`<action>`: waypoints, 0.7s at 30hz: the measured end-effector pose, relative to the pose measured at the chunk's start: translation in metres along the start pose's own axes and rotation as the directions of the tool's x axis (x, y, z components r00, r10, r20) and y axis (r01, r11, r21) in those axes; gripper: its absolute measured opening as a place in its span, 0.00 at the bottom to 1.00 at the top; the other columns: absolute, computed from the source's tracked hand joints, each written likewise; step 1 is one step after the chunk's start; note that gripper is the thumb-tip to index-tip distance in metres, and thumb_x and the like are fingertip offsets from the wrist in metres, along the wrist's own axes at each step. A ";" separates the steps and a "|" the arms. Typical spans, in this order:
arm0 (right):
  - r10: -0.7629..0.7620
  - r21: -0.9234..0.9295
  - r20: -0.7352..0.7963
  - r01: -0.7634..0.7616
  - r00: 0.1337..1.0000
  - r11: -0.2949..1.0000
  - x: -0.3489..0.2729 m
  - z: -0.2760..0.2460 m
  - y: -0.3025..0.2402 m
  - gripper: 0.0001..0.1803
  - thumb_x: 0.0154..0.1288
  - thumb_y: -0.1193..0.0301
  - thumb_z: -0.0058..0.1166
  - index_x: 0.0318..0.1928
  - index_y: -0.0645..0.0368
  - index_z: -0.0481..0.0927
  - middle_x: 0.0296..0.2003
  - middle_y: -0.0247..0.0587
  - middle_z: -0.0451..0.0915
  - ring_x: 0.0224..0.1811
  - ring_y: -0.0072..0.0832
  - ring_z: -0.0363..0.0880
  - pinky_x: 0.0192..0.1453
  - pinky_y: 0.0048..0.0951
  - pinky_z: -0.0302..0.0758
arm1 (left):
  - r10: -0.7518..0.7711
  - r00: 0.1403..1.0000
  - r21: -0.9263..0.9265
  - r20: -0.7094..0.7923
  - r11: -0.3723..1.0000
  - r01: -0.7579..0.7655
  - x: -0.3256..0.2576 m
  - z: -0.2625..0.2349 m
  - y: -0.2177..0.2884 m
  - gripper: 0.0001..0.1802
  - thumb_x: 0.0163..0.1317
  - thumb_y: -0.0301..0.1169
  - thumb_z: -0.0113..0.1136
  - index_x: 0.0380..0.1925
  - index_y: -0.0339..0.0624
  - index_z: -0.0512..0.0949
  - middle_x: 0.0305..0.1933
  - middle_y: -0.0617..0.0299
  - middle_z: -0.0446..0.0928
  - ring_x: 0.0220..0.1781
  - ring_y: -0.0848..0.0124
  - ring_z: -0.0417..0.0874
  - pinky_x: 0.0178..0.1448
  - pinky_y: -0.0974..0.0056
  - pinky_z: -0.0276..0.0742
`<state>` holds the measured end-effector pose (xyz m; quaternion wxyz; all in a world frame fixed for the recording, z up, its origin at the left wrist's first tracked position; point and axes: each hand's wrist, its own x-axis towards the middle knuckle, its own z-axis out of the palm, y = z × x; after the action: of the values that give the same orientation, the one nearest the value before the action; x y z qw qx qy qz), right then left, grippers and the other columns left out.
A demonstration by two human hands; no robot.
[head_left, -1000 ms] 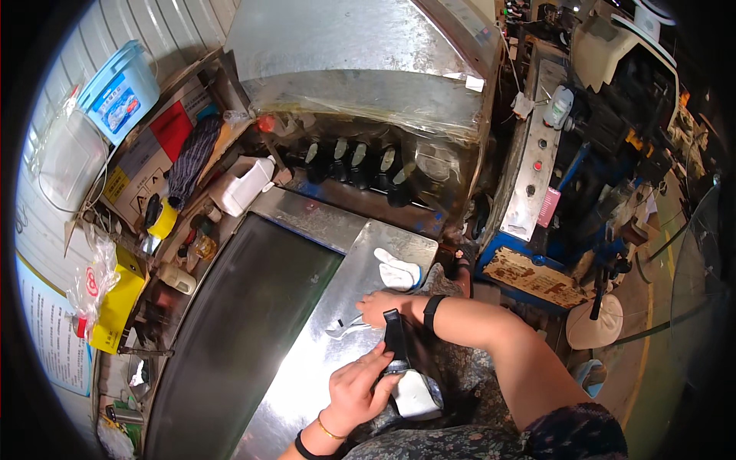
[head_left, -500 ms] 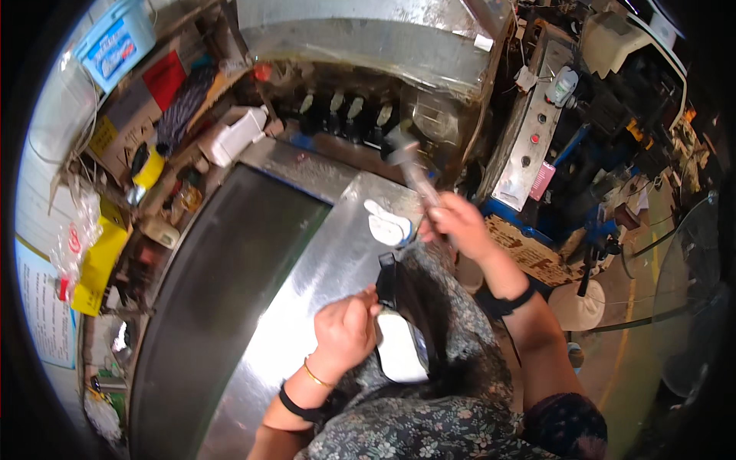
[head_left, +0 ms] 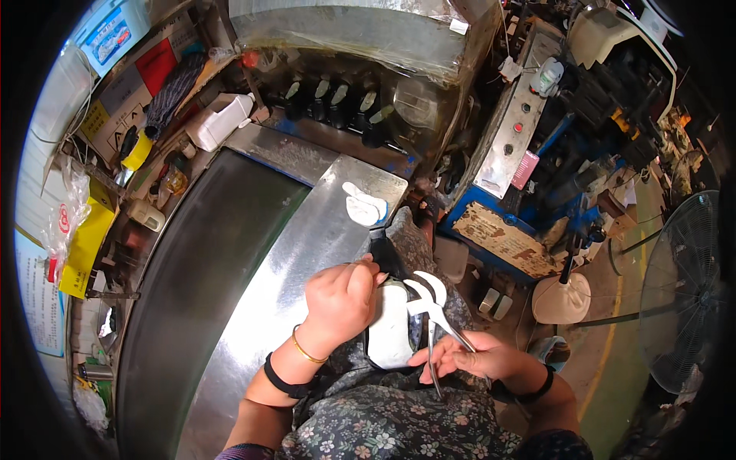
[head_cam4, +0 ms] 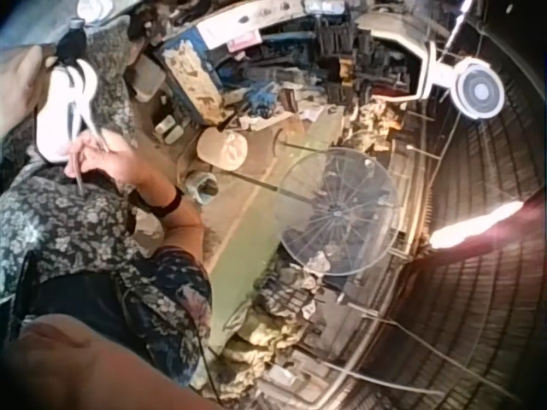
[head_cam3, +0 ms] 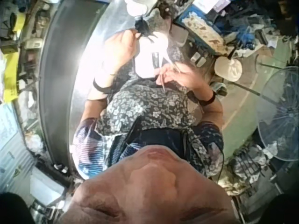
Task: The person is inspecting and cleaning shoes on a factory conveyor belt.
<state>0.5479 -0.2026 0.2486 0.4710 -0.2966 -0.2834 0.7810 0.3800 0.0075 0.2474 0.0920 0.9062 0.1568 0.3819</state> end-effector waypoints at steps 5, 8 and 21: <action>0.027 0.145 0.031 -0.031 0.999 0.989 0.001 -0.005 0.002 0.19 0.76 0.61 0.42 0.55 0.65 0.69 0.63 0.60 0.66 0.57 0.39 0.76 0.64 0.43 0.72 | 0.004 1.000 0.039 -0.005 0.999 -0.004 0.000 0.005 0.014 0.06 0.52 0.23 0.64 0.27 0.38 0.75 0.28 0.56 0.82 0.27 0.61 0.85 0.30 0.62 0.80; 0.009 0.290 0.079 -0.031 0.997 0.957 0.003 -0.002 -0.006 0.17 0.76 0.59 0.41 0.46 0.63 0.70 0.49 0.53 0.73 0.48 0.38 0.78 0.58 0.46 0.76 | -0.015 0.998 -0.007 -0.059 1.000 0.014 0.003 0.010 0.022 0.05 0.53 0.23 0.64 0.27 0.38 0.75 0.27 0.56 0.82 0.26 0.60 0.84 0.30 0.62 0.79; -0.536 -0.813 -0.377 0.007 0.755 0.582 0.028 -0.026 0.071 0.06 0.68 0.73 0.54 0.39 0.63 0.73 0.26 0.42 0.75 0.27 0.33 0.77 0.34 0.34 0.75 | -0.148 0.987 -0.532 0.070 0.831 0.162 -0.010 0.045 0.013 0.25 0.56 0.34 0.60 0.53 0.33 0.71 0.59 0.43 0.71 0.66 0.43 0.67 0.72 0.41 0.53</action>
<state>0.5158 -0.2008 0.1740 0.4808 -0.6443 -0.4723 0.3615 0.4087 -0.0104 0.2131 0.3740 0.8335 0.1157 0.3899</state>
